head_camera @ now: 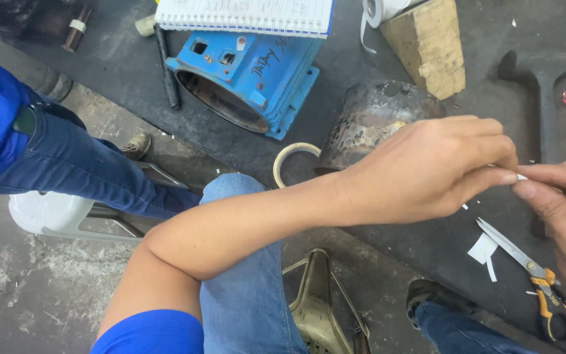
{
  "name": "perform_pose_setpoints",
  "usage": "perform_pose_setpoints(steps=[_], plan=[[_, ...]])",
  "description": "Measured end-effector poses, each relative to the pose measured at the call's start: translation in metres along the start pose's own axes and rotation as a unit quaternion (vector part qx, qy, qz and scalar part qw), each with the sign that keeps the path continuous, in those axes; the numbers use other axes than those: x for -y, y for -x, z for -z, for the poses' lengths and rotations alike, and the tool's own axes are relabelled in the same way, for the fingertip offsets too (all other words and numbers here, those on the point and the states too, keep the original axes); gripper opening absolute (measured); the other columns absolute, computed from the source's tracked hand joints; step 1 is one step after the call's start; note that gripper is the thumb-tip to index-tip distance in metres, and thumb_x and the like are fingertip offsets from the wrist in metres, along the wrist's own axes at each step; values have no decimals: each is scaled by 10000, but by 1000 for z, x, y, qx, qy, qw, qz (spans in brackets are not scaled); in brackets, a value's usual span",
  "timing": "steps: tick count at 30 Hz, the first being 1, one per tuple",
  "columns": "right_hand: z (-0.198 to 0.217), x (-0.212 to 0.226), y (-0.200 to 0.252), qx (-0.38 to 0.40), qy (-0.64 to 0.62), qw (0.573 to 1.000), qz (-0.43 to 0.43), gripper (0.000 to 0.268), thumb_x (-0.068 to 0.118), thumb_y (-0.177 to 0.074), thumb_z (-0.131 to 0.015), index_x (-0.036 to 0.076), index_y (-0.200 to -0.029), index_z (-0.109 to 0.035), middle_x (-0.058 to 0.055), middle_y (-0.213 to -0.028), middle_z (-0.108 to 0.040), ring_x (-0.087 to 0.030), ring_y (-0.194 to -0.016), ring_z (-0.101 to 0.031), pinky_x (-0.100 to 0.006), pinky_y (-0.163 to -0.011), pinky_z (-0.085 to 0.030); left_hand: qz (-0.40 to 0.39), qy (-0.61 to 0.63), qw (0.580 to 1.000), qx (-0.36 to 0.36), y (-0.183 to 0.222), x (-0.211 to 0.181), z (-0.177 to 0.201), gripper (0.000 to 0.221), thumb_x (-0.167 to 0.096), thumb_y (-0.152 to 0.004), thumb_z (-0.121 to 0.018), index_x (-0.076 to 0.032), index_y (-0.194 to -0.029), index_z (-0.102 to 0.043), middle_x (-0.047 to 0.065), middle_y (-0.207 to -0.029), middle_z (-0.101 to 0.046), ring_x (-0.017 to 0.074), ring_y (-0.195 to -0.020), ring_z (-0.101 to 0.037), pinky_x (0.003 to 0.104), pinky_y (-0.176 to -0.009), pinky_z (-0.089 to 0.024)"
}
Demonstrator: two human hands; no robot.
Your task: A person is manually folding small white insulation strips in half on a workbench in a workshop environment.
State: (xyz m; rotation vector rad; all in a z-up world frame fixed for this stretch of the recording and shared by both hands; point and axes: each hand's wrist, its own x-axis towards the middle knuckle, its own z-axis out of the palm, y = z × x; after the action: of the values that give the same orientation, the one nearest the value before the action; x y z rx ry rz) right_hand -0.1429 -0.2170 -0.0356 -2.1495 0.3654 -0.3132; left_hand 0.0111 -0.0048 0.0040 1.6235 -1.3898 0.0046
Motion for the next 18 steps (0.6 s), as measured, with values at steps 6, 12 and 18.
perform_pose_setpoints(steps=[6, 12, 18], plan=[[0, 23, 14, 2, 59, 995, 87, 102, -15, -1211, -730, -42, -1309, -741, -186, -1246, -595, -245, -1076, -600, -324, -973, -481, 25, 29, 999, 10, 4, -8, 2, 178, -239, -1028, -558, -97, -963, -644, 45, -865, -700, 301, -743, -687, 447, -616, -482], [7, 0, 0, 67, 18, 997, -24, 255, 104, -1211, -659, -57, -1405, -700, -185, -1220, -612, -255, -952, -613, -349, -758, -456, -29, -5, 999, -20, 1, 6, -7, 139, -216, -1017, -548, -107, -940, -585, 54, -814, -656, 296, -693, -678, 463, -580, -486], [12, -34, -5, 54, 5, 998, -30, 264, 117, -1222, -658, -60, -1413, -693, -177, -1227, -631, -283, -1046, -658, -361, -960, -517, -21, 31, 999, 7, 0, 11, -4, 129, -210, -997, -610, -105, -972, -683, 28, -888, -728, 241, -781, -714, 400, -693, -535]])
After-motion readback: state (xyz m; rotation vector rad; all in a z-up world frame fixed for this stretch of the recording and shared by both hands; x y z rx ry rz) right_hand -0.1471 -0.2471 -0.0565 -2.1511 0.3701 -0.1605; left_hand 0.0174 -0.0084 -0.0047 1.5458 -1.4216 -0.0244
